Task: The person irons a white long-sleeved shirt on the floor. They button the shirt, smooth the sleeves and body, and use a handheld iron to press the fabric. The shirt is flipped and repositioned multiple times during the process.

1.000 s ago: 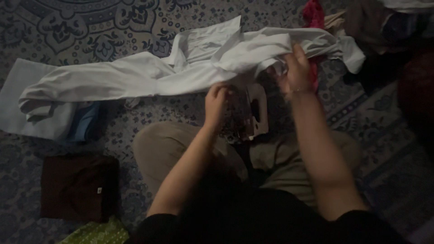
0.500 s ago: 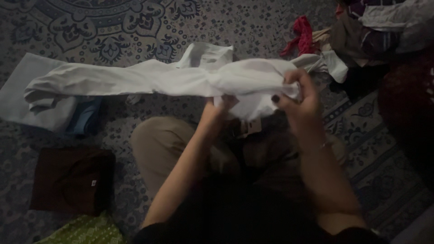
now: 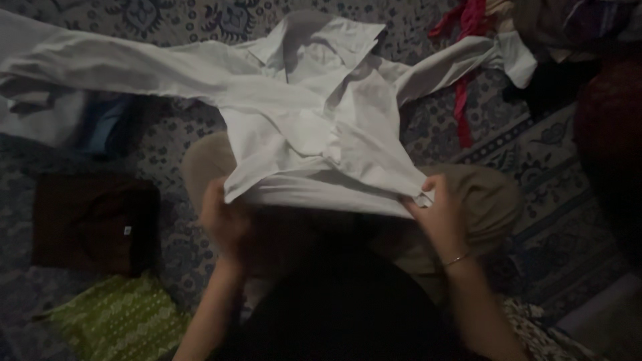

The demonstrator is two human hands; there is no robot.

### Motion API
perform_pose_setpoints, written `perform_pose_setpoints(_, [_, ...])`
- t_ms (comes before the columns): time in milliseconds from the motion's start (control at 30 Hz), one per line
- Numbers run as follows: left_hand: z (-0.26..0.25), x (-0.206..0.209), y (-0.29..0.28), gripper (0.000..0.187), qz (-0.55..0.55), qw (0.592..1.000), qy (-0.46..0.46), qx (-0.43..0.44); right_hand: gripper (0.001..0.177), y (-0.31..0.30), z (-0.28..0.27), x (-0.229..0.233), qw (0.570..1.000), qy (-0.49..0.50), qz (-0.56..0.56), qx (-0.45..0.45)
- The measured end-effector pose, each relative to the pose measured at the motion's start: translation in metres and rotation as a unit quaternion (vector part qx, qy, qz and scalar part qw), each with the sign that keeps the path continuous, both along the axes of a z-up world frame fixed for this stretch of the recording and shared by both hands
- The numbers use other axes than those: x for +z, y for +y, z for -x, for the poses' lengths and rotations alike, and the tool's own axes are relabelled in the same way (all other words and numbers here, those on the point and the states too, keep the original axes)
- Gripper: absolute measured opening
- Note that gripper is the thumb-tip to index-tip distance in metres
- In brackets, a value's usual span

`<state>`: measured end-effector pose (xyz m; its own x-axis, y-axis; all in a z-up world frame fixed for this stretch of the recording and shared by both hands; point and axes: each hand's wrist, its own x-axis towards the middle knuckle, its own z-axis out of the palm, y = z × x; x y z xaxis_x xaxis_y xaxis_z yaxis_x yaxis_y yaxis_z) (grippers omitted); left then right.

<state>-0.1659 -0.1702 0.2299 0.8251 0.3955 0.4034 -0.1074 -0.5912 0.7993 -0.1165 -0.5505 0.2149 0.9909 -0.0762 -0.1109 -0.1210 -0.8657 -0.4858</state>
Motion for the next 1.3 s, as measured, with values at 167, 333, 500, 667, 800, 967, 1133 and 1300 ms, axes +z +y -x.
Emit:
perform_pose_setpoints(167, [0.002, 0.027, 0.018, 0.011, -0.172, 0.985, 0.015, 0.015, 0.048, -0.009, -0.010, 0.009, 0.993, -0.002, 0.113, 0.032])
perform_pose_setpoints(333, [0.000, 0.054, 0.036, 0.012, -0.147, 0.989, 0.003, 0.022, 0.040, -0.022, -0.028, 0.043, 0.995, -0.065, 0.072, 0.018])
perform_pose_setpoints(500, [0.014, 0.063, 0.041, 0.007, -0.275, 0.953, 0.126, 0.001, 0.022, -0.031, -0.023, 0.045, 0.945, 0.008, -0.315, -0.084])
perform_pose_setpoints(667, [0.016, 0.073, 0.037, 0.012, -0.247, 0.939, 0.226, -0.080, 0.017, -0.043, -0.018, 0.012, 0.824, 0.019, -0.547, -0.149])
perform_pose_setpoints(800, [0.000, 0.066, 0.021, 0.026, -0.342, 0.876, 0.305, -0.149, 0.016, -0.031, -0.018, 0.001, 0.748, 0.007, -0.635, -0.193])
perform_pose_setpoints(967, [-0.016, 0.055, 0.008, 0.042, -0.432, 0.866, 0.163, -0.192, 0.033, -0.012, -0.022, 0.021, 0.819, 0.012, -0.541, -0.189])
perform_pose_setpoints(1133, [-0.033, 0.042, 0.009, 0.034, -0.416, 0.874, 0.185, -0.171, 0.052, -0.012, -0.021, 0.026, 0.943, -0.072, -0.323, -0.033])
perform_pose_setpoints(1300, [-0.034, 0.031, 0.027, 0.013, -0.433, 0.882, 0.138, -0.121, 0.046, -0.022, -0.021, 0.036, 0.984, -0.165, 0.034, 0.052])
